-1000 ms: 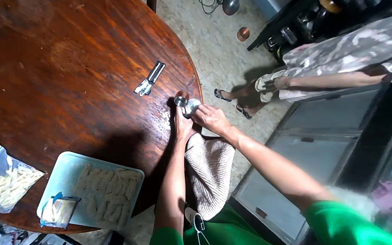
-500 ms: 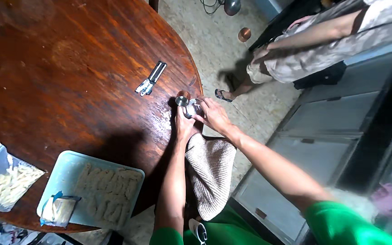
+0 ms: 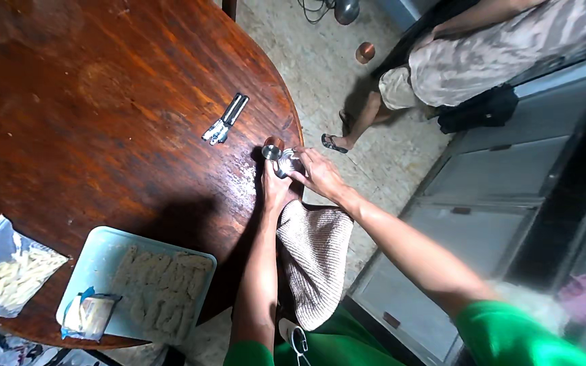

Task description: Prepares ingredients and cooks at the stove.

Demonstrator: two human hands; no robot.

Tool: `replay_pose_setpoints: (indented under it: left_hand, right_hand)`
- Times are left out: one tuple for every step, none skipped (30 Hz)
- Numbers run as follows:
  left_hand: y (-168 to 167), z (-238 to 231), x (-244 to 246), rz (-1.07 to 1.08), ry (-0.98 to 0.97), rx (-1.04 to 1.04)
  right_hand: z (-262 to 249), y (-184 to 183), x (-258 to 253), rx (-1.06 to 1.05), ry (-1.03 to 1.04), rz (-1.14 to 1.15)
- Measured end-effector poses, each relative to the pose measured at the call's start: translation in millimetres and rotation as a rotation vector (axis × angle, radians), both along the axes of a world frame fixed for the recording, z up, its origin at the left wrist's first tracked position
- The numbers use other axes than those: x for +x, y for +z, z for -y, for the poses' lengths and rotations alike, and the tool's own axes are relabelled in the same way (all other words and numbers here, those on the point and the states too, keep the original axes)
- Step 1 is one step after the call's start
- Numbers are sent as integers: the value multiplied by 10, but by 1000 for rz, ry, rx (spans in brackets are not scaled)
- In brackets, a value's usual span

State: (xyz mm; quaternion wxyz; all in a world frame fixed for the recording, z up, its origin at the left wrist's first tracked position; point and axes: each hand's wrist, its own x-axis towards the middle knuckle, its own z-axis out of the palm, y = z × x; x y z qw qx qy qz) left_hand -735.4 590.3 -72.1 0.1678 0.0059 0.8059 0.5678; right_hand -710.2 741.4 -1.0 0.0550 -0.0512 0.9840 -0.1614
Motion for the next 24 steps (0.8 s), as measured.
replay_pose_setpoints:
  left_hand:
    - [8,1,1,2,1,8]
    - [13,2,0,0,0,14]
    - [16,3,-3,-2,-3,13]
    - [17,5,-5,-3,-6,10]
    - [18,5,-6,-7,-7,8]
    - [16,5,-5,-13,-6,10]
    - [14,4,-6,-17,-3,15]
    - [19,7,-6,-17,-5,17]
    - [30,8,-5,-4,-7,18]
    - [48,11,-7,19,-9,19]
    - [57,12,-9,34,-8,20]
    - [59,11,-9,44,-6,23]
    - [62,7,-10,50,-2,28]
    - [62,5,-12,50,1,29]
    - [60,4,-13,49,3,32]
    - [60,5,-15,51,3,36]
    - [58,6,-16,51,0,40]
    - [60,8,-13,49,0,43]
    - [65,9,-12,46,1,43]
    - [72,11,-14,45,-1,38]
    - [78,13,-16,41,-4,34]
    - [78,15,-14,39,-5,35]
    - [75,13,-10,42,-4,39]
    - [71,11,-10,45,-2,42]
  right_hand:
    - [-7,-2,4,-5,11,-6]
    - [-17,-6,7,-12,19,-12]
    - [-27,-9,8,-21,23,-18]
    - [-37,-13,8,-32,28,-27]
    - [-43,-11,8,-41,32,-34]
    - [-43,-1,8,-54,32,-38]
    - [-42,16,8,-66,30,-37]
    - [-41,38,8,-79,28,-36]
    - [-39,67,9,-96,22,-33]
    - [-36,103,8,-119,12,-28]
    - [-39,126,4,-140,0,-19]
    - [-48,138,2,-159,-12,-5]
    - [-59,151,-1,-174,-20,8]
    - [-68,163,-5,-188,-24,17]
    - [-76,171,-8,-200,-27,26]
    - [-82,177,-12,-209,-33,35]
    - [-90,181,-16,-221,-41,46]
    - [-103,183,-20,-239,-48,59]
    - [-119,182,-29,-264,-55,72]
    - [-149,166,-45,-292,-58,87]
    - [-186,134,-66,-317,-56,96]
    - [-203,126,-76,-327,-57,104]
    - [-191,150,-73,-324,-66,108]
    - [-151,197,-58,-317,-87,107]
